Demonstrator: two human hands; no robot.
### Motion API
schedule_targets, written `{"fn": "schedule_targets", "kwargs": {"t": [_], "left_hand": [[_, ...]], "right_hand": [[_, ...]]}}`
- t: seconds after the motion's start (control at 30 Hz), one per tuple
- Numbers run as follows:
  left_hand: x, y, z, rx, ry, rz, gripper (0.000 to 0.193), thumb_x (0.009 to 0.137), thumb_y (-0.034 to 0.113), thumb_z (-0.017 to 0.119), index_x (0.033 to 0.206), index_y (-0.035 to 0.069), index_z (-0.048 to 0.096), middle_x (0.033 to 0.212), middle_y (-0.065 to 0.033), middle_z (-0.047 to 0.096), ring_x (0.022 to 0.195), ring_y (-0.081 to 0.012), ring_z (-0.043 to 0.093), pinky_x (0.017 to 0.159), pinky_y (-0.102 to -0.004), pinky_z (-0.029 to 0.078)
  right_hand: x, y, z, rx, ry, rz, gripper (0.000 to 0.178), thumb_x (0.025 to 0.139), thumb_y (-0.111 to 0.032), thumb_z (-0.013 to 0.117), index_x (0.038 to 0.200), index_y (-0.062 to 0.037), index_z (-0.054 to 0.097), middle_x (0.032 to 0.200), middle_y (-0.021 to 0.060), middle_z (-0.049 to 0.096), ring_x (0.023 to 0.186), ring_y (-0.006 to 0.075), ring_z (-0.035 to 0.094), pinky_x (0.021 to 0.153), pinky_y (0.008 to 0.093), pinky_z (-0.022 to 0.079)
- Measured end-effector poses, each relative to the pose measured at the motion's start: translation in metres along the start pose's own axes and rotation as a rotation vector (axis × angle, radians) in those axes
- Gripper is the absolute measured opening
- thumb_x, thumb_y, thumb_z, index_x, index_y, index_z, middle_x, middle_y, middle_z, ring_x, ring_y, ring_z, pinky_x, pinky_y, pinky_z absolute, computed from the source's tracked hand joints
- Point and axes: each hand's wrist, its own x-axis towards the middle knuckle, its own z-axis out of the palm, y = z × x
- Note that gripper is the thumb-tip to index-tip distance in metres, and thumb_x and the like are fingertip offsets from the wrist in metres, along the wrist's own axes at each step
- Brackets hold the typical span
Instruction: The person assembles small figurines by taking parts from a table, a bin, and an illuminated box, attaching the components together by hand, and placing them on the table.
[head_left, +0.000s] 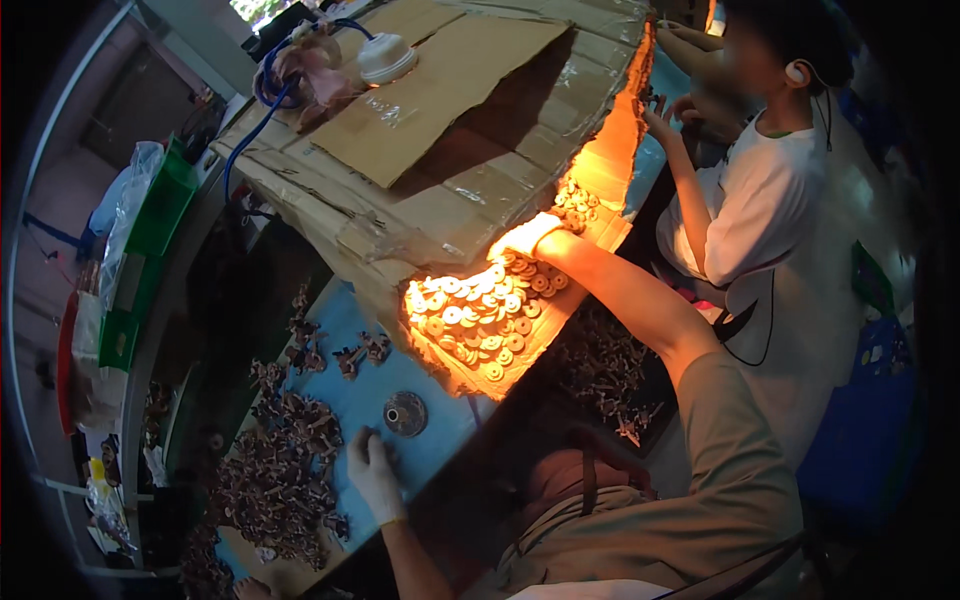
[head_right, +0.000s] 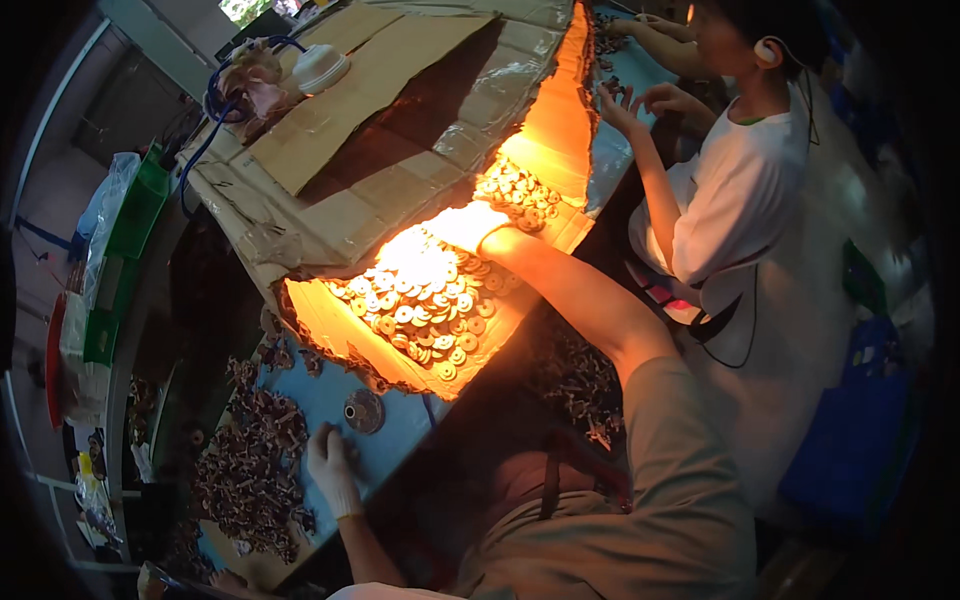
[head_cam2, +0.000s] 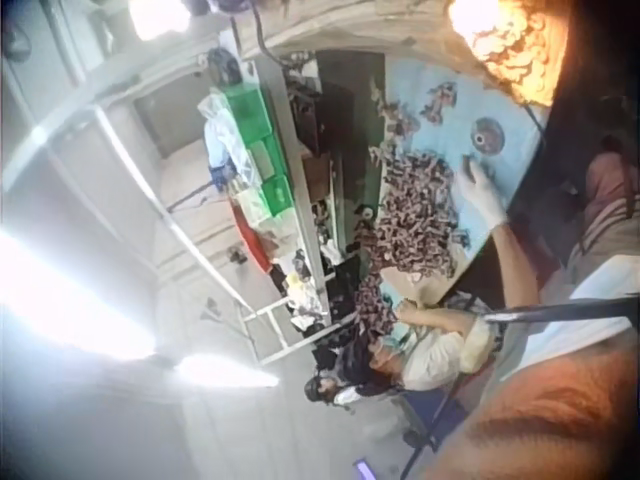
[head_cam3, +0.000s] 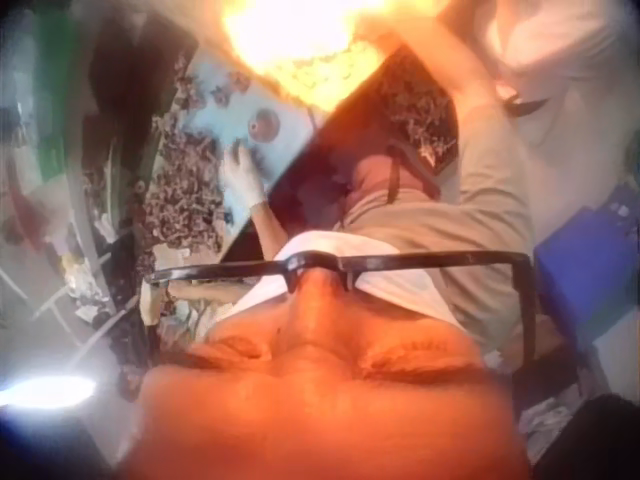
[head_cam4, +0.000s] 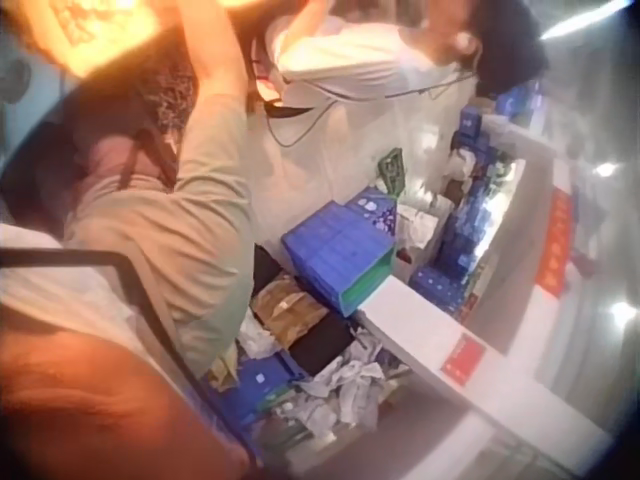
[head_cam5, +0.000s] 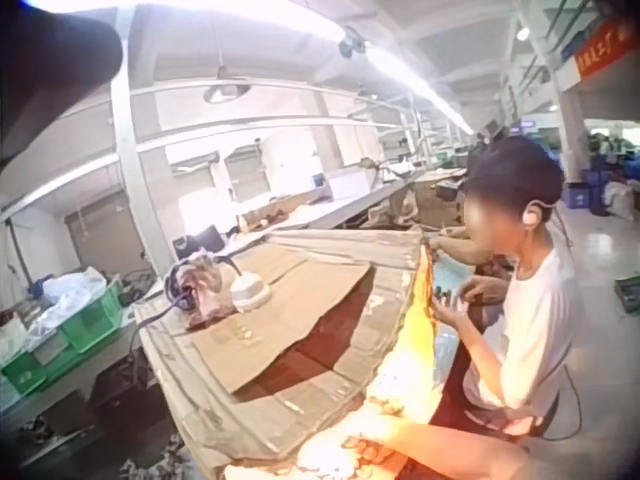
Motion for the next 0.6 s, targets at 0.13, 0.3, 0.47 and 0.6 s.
{"fn": "schedule_targets", "kwargs": {"t": [0.13, 0.3, 0.47, 0.6], "left_hand": [[-0.006, 0.011, 0.016, -0.054, 0.006, -0.012, 0.040, 0.107, 0.015, 0.064, 0.138, -0.008, 0.061, 0.119, -0.0123, 0.070, 0.082, -0.0137, 0.066, 0.069, -0.0284, 0.056], [-0.021, 0.023, -0.007, -0.068, 0.023, 0.024, 0.037, 0.108, 0.013, 0.061, 0.138, -0.009, 0.061, 0.124, -0.0145, 0.070, 0.088, -0.0158, 0.069, 0.075, -0.0289, 0.057], [-0.069, 0.085, 0.003, -0.162, -0.289, -0.050, 0.036, 0.110, 0.016, 0.056, 0.135, -0.009, 0.063, 0.123, -0.0182, 0.072, 0.095, -0.0212, 0.073, 0.082, -0.0322, 0.060], [-0.101, 0.069, 0.045, -0.635, -0.767, -0.410, 0.049, 0.114, 0.032, 0.054, 0.148, -0.003, 0.055, 0.130, -0.0153, 0.070, 0.111, -0.0218, 0.073, 0.093, -0.0357, 0.061]], "right_hand": [[0.073, 0.049, 0.044, 0.008, 0.054, 0.092, 0.073, 0.104, -0.069, 0.038, 0.146, -0.0179, 0.069, 0.152, 0.0140, 0.064, 0.143, 0.0346, 0.057, 0.121, 0.0501, 0.039], [0.012, 0.022, 0.019, -0.268, 0.209, -0.110, 0.039, 0.100, -0.041, 0.053, 0.117, -0.0139, 0.076, 0.112, 0.0102, 0.074, 0.107, 0.0313, 0.072, 0.095, 0.0470, 0.053], [-0.088, 0.006, 0.079, 0.623, 0.640, -0.323, 0.026, 0.093, -0.018, 0.079, 0.111, 0.0001, 0.074, 0.085, 0.0101, 0.069, 0.078, 0.0131, 0.067, 0.071, 0.0288, 0.052], [-0.165, -0.050, 0.166, 0.693, 0.560, -0.600, 0.032, 0.086, -0.005, 0.085, 0.114, -0.0073, 0.071, 0.101, 0.0094, 0.071, 0.087, 0.0215, 0.071, 0.072, 0.0353, 0.058]]}}
